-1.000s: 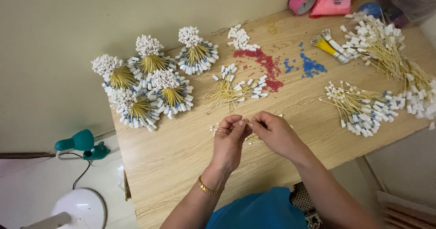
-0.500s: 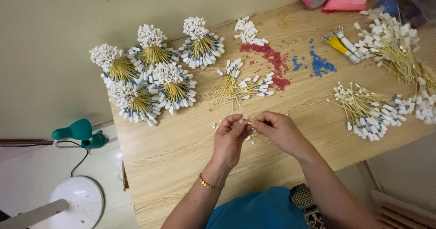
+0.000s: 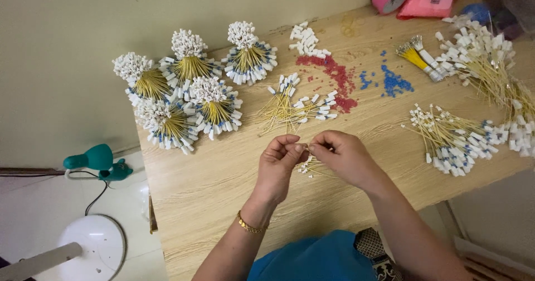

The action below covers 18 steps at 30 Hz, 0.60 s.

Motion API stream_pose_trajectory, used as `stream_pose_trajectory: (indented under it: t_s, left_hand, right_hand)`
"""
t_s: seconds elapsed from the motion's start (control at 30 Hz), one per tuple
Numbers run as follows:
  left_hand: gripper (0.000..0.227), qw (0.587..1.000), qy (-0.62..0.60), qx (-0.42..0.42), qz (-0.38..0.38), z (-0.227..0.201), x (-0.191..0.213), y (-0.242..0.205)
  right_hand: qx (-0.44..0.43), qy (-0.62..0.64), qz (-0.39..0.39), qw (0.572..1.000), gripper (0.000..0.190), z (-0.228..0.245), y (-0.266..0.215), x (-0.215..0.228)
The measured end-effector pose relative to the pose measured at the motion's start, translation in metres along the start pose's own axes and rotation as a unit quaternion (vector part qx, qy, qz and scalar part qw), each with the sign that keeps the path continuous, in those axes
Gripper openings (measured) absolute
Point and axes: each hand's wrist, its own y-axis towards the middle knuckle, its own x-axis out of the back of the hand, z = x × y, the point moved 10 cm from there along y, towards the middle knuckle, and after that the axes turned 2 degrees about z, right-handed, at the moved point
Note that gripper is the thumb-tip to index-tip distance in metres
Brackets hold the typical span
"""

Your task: Thread small white plastic components onto the wired stems of electrical connectors.

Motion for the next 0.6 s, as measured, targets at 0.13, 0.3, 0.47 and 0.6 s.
stream_pose_trajectory:
  t_s: [0.13, 0.3, 0.47, 0.6]
  left_hand:
    - [0.013, 1.000, -0.022, -0.017, -0.009, 0.008, -0.002, -0.003]
    - [0.017, 0.993, -0.111, 0.025, -0.024, 0.010, -0.006, 0.000]
    - [0.018, 0.983, -0.160, 0.063, -0.068, 0.009, -0.012, -0.001]
    - [0.018, 0.979, -0.168, 0.077, -0.080, 0.017, -0.010, -0.002]
  right_hand:
    - [0.024, -0.043, -0.044, 0.998, 0.017, 0.020, -0.010, 0.004]
    - [0.028, 0.002, -0.062, 0.998, 0.017, 0.009, -0.013, 0.008]
    - [0.294, -0.240, -0.213, 0.900, 0.023, 0.080, -0.051, 0.018]
    - [0.361, -0.362, -0.257, 0.820, 0.016, 0.091, -0.066, 0.013]
